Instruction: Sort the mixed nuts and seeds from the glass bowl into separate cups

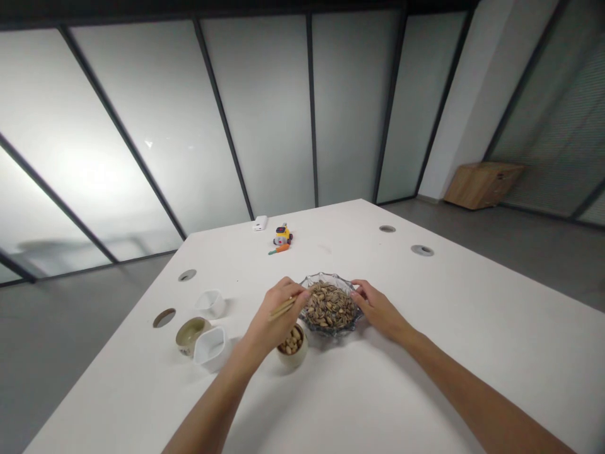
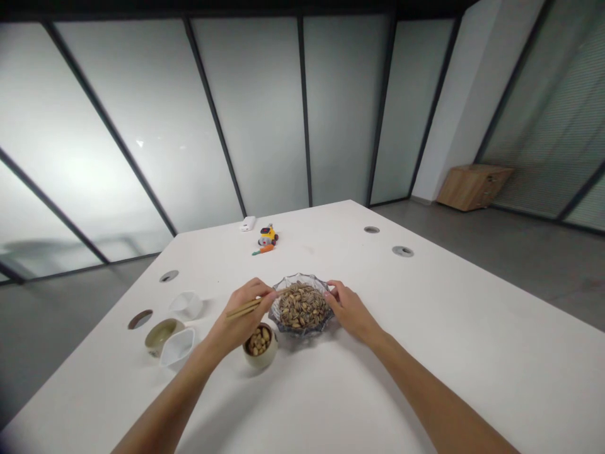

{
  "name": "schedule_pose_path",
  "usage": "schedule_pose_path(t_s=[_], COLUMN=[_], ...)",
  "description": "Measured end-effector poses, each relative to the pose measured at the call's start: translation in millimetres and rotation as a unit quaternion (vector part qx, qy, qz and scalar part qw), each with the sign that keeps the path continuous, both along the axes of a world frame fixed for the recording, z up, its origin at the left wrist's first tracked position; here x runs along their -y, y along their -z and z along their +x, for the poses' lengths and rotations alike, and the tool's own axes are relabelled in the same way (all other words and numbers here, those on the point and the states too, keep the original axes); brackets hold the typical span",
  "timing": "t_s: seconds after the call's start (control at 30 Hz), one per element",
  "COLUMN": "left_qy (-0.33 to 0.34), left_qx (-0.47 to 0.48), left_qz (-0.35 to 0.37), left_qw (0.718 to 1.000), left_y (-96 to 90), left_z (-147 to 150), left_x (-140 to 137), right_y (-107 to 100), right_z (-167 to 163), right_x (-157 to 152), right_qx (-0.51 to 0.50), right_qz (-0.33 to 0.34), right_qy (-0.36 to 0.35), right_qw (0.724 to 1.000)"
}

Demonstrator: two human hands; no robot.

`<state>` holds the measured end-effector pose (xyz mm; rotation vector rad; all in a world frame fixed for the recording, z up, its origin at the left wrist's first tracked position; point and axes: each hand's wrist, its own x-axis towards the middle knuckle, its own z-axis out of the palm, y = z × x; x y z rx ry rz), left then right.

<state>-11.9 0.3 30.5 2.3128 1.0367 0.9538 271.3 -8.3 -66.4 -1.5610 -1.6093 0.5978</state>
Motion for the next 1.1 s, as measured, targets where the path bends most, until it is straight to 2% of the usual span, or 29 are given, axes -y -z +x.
schedule_pose_path(t_s=[0.13,0.23,0.3,0.4,0.43,0.5,0.57,0.63,0.77,0.97,1.1], left_qy=[-0.035,-0.036,-0.02,0.036,0.055,0.049,0.061,0.081,0.06,0.053,0.058], left_qx=[0.02,0.025,0.016,-0.044,-0.083,-0.138,-0.163,-0.157,-0.146,-0.152,-0.158], left_qz=[0.024,0.035,0.033,0.043,0.049,0.069,0.071,0.06,0.035,0.039,0.035], left_qw=[0.999,0.998,0.999,0.998,0.994,0.987,0.982,0.982,0.987,0.986,0.985], left_y=[-25.6,-35.4,-32.7,-17.0,-10.1,2.9,12.2,16.7,19.0,27.1,24.3], left_z=[-10,-11,-6,10,16,29,40,45,49,51,49], left_x=[5,14,23,39,44,53,60,63,61,55,57], right_y=[6,1,-8,-23,-28,-36,-40,-43,-49,-57,-58], right_z=[0,-2,-9,-28,-36,-50,-60,-63,-59,-61,-64], right_x=[-4,1,14,41,50,65,73,76,76,79,80], right_qx=[-0.018,0.008,0.048,0.133,0.152,0.178,0.199,0.203,0.207,0.196,0.199], right_qz=[0.06,0.162,0.251,0.383,0.414,0.458,0.485,0.499,0.523,0.54,0.541], right_qy=[0.045,0.059,0.041,-0.035,-0.064,-0.111,-0.142,-0.15,-0.154,-0.169,-0.174], right_qw=[0.997,0.985,0.966,0.913,0.895,0.864,0.84,0.829,0.812,0.801,0.798])
